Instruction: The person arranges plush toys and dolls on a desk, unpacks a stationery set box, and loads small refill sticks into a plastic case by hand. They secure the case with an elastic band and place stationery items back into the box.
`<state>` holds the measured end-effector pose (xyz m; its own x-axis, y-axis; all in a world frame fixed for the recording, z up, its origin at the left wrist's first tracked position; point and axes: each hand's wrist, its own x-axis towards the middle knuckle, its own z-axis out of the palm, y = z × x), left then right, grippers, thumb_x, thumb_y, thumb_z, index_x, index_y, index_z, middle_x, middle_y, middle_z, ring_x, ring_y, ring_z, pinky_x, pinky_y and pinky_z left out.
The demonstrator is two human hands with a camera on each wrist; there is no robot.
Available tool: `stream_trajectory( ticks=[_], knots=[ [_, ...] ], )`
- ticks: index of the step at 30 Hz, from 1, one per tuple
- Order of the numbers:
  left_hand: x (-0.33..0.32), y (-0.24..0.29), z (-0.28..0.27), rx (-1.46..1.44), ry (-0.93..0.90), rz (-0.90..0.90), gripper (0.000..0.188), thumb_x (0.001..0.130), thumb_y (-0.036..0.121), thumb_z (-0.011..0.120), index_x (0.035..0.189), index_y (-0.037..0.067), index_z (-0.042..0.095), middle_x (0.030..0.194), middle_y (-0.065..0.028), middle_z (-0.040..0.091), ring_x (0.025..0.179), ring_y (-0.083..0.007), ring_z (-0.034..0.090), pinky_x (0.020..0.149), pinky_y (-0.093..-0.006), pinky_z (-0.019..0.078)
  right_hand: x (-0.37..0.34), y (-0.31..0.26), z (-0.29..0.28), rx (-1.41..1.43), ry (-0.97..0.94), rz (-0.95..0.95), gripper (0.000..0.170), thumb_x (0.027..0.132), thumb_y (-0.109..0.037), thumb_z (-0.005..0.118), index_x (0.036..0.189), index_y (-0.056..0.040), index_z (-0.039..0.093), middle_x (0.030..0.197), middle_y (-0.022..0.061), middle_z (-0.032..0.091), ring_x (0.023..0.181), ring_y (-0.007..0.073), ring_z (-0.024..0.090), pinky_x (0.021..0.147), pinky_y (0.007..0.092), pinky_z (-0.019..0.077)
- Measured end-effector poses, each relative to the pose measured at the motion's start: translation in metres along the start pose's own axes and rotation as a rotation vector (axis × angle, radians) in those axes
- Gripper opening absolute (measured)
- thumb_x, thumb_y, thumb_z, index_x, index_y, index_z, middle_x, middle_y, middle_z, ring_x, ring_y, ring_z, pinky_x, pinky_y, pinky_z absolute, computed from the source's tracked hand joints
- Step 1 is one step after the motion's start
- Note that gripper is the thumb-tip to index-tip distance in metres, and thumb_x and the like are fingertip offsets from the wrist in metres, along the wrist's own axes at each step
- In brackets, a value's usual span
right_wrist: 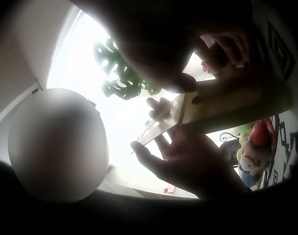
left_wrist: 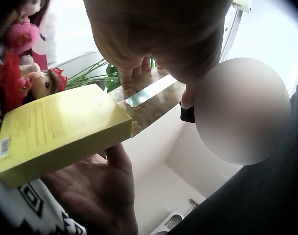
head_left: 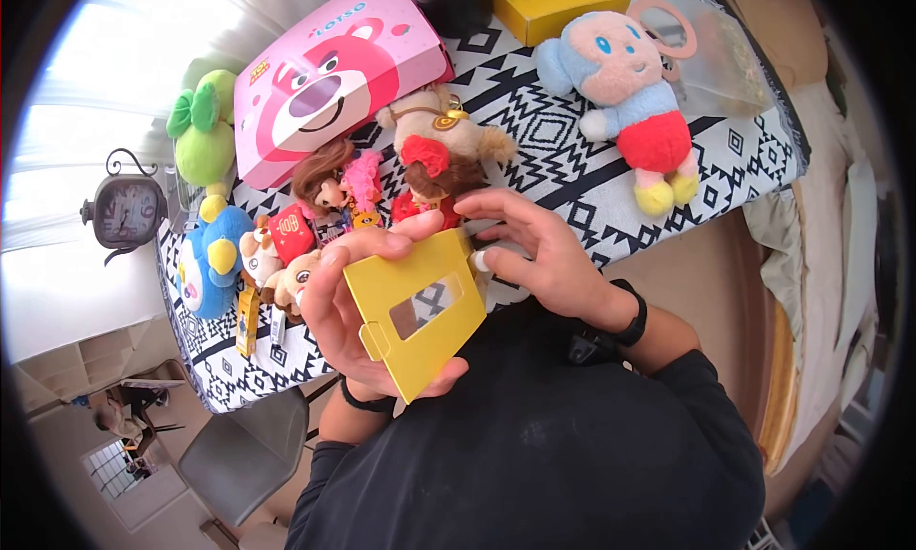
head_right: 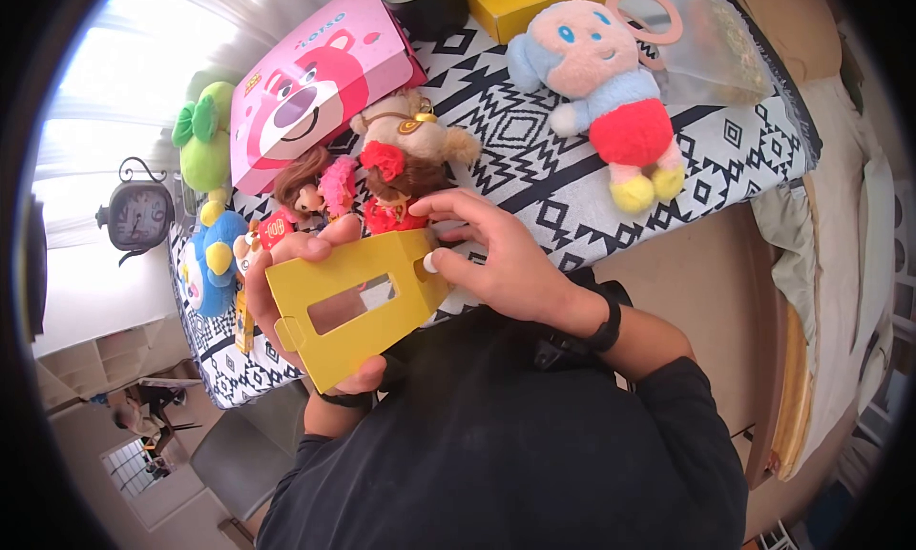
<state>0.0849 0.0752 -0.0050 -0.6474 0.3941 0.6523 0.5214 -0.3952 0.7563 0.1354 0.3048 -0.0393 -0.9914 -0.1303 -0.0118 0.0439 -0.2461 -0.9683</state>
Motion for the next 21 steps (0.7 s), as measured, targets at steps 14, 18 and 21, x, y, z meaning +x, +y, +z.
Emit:
stream_trajectory(
  ticks=[14, 18, 21],
  knots=[
    [-0.01, 0.012, -0.02, 0.102, 0.08, 0.007, 0.131, 0.085, 0.035, 0.109, 0.185, 0.012, 0.028, 0.157, -0.0248, 0.057, 0.148, -0.0494, 0.068, 0.121, -0.0599, 0.0599, -0.017, 0.011, 0.0, -0.209, 0.124, -0.149, 0.025, 0.11, 0.01, 0.075, 0.134, 0.0032, 0.079, 0.14, 0.013, 0.073, 0.112, 0.016, 0.078, 0.085, 0.0285, 0.0717],
    [-0.019, 0.024, -0.037, 0.248, 0.041, -0.032, 0.123, 0.086, 0.033, 0.106, 0.183, 0.005, 0.035, 0.156, -0.0256, 0.058, 0.143, -0.0473, 0.069, 0.119, -0.06, 0.0603, -0.022, 0.004, -0.014, -0.134, 0.184, -0.135, 0.027, 0.109, 0.012, 0.076, 0.135, 0.0051, 0.077, 0.139, 0.0164, 0.074, 0.113, 0.0188, 0.078, 0.087, 0.0314, 0.0727],
    [-0.007, 0.045, -0.046, 0.572, -0.17, -0.147, 0.111, 0.082, 0.026, 0.105, 0.175, -0.001, 0.051, 0.157, -0.0258, 0.063, 0.14, -0.0436, 0.07, 0.116, -0.057, 0.0602, -0.019, 0.001, -0.025, -0.073, 0.323, -0.208, 0.025, 0.108, 0.012, 0.078, 0.131, 0.0054, 0.076, 0.138, 0.0139, 0.074, 0.113, 0.0186, 0.079, 0.09, 0.0324, 0.0728]
  ],
)
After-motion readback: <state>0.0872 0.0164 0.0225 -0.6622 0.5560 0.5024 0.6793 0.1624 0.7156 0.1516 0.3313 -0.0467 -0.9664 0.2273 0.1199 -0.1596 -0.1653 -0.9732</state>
